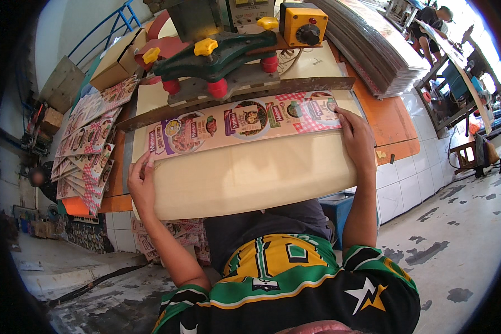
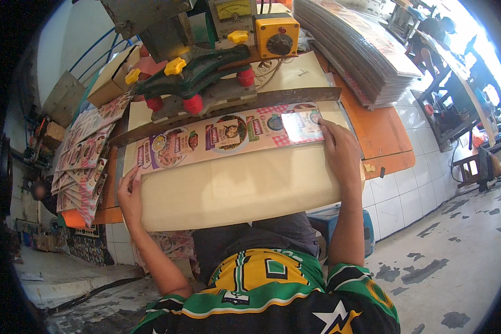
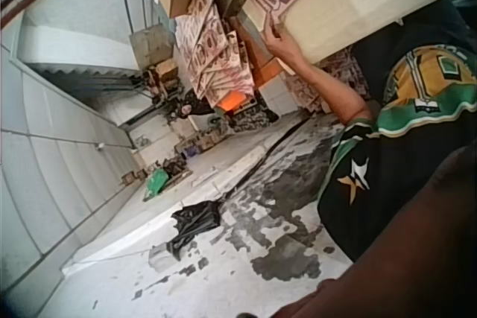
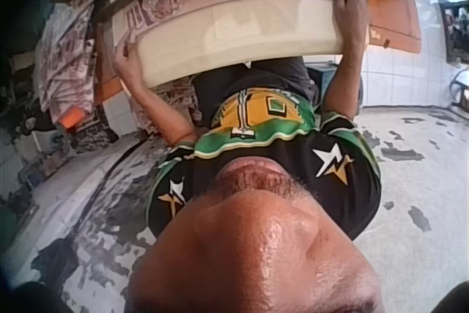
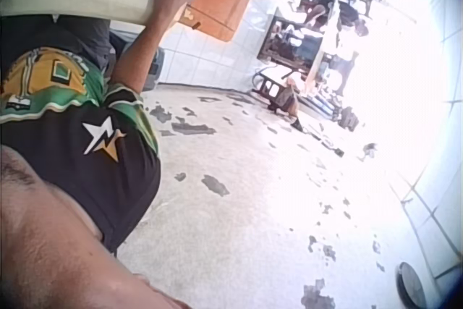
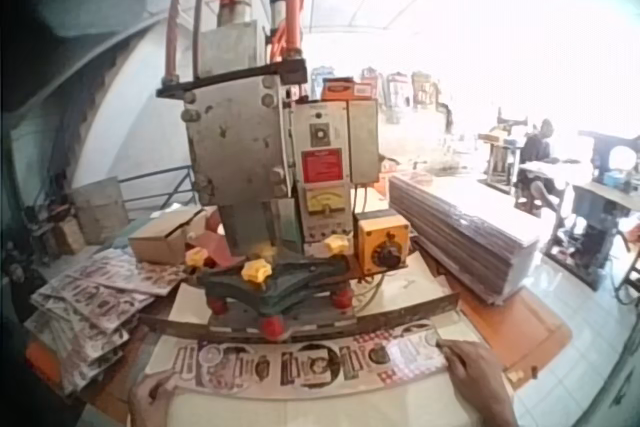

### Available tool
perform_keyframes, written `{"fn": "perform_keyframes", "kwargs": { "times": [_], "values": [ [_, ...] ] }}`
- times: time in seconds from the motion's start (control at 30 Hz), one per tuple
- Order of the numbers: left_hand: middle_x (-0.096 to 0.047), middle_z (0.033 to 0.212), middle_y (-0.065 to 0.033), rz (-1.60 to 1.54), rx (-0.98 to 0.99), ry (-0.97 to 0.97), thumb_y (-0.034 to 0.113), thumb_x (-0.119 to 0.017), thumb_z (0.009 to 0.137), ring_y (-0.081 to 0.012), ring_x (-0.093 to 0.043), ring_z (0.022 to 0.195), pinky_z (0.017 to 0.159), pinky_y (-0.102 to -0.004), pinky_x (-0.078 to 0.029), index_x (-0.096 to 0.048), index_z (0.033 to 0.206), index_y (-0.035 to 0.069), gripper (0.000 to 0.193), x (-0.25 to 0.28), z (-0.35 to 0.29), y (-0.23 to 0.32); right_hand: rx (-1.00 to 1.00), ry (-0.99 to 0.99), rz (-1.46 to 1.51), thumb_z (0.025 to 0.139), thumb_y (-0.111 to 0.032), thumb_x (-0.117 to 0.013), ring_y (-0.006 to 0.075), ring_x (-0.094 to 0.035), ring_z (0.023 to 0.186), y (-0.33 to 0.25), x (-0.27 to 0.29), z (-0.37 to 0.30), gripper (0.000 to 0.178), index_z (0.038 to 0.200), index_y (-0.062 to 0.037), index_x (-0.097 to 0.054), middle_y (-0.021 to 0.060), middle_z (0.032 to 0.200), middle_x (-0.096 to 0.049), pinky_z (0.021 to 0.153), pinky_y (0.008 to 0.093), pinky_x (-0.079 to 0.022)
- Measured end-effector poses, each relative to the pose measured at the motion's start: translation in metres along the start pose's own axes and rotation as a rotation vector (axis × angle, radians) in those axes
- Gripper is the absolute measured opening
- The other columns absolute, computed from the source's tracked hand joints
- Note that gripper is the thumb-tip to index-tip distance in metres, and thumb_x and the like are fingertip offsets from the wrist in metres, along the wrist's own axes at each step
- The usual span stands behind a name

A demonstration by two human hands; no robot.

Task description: The person picks up a printed plastic sheet from a stack, aligns it on a sealing machine, and activates the press by hand to seal the edges, repeating the process with multiple sheets.

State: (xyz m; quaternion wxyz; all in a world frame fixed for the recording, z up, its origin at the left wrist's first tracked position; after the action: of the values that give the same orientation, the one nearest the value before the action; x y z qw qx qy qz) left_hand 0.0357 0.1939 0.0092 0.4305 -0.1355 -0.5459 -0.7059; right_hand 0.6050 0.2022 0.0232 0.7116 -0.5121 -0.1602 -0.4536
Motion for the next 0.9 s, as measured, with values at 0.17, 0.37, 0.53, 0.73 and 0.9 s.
{"fn": "perform_keyframes", "kwargs": {
  "times": [0.17, 0.37, 0.53, 0.73, 0.9],
  "values": [
    [-0.064, 0.099, -0.0065, -0.012, -0.048, 0.014, 0.022, -0.067, 0.1, -0.0148, -0.055, 0.079, 0.071, -0.0287, -0.046, -0.072, 0.128, 0.01, 0.03, 0.0, 0.001, 0.001, 0.004, -0.007, 0.014, 0.102, -0.022, -0.059, 0.0356, -0.068, 0.104, 0.002, -0.001, 0.001, 0.027, 0.12, -0.0108, -0.075, 0.017, 0.111, -0.074, 0.093, 0.0441, -0.049],
    [-0.061, 0.096, -0.0048, 0.005, 0.0, 0.006, 0.025, -0.068, 0.1, -0.0143, -0.05, 0.075, 0.07, -0.0284, -0.045, -0.072, 0.128, 0.009, 0.032, 0.0, -0.001, 0.005, 0.01, -0.008, 0.013, 0.102, -0.022, -0.059, 0.0359, -0.068, 0.102, 0.0, 0.0, 0.001, 0.026, 0.12, -0.0108, -0.074, 0.0171, 0.11, -0.074, 0.093, 0.0442, -0.049],
    [-0.057, 0.093, -0.0033, -0.014, -0.022, 0.012, 0.024, -0.069, 0.1, -0.0137, -0.045, 0.072, 0.069, -0.0282, -0.044, -0.072, 0.128, 0.01, 0.032, 0.001, -0.002, 0.005, 0.016, -0.008, 0.028, 0.102, -0.022, -0.059, 0.0357, -0.068, 0.102, -0.001, 0.001, -0.001, 0.026, 0.12, -0.0109, -0.074, 0.0173, 0.11, -0.074, 0.093, 0.044, -0.049],
    [-0.058, 0.095, -0.0037, 0.009, 0.01, 0.004, 0.023, -0.069, 0.098, -0.0141, -0.045, 0.073, 0.07, -0.0281, -0.044, -0.072, 0.129, 0.011, 0.033, 0.0, -0.001, 0.001, 0.02, -0.012, -0.004, 0.102, -0.021, -0.059, 0.0333, -0.07, 0.096, 0.003, 0.0, 0.0, 0.027, 0.122, -0.0088, -0.073, 0.0168, 0.109, -0.074, 0.087, 0.0402, -0.052],
    [-0.064, 0.105, -0.0067, -0.033, 0.059, -0.062, 0.025, -0.068, 0.099, -0.0166, -0.055, 0.085, 0.082, -0.0293, -0.047, -0.07, 0.132, 0.012, 0.036, -0.006, 0.006, -0.008, -0.171, -0.121, 0.094, 0.101, -0.024, -0.061, 0.0281, -0.064, 0.077, 0.009, -0.003, 0.002, 0.03, 0.125, -0.0114, -0.071, 0.0155, 0.082, -0.068, 0.077, 0.0406, -0.049]
  ]
}}
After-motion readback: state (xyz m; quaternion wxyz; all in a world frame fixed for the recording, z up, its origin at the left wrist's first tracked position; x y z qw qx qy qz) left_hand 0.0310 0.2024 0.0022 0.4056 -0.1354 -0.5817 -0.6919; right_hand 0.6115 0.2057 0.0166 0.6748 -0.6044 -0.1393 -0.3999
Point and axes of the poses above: each hand's wrist, its own z-axis towards the middle knuckle, its own x-axis out of the back of the hand, y = z × x, the point moved 9 cm from there along z, towards the middle knuckle
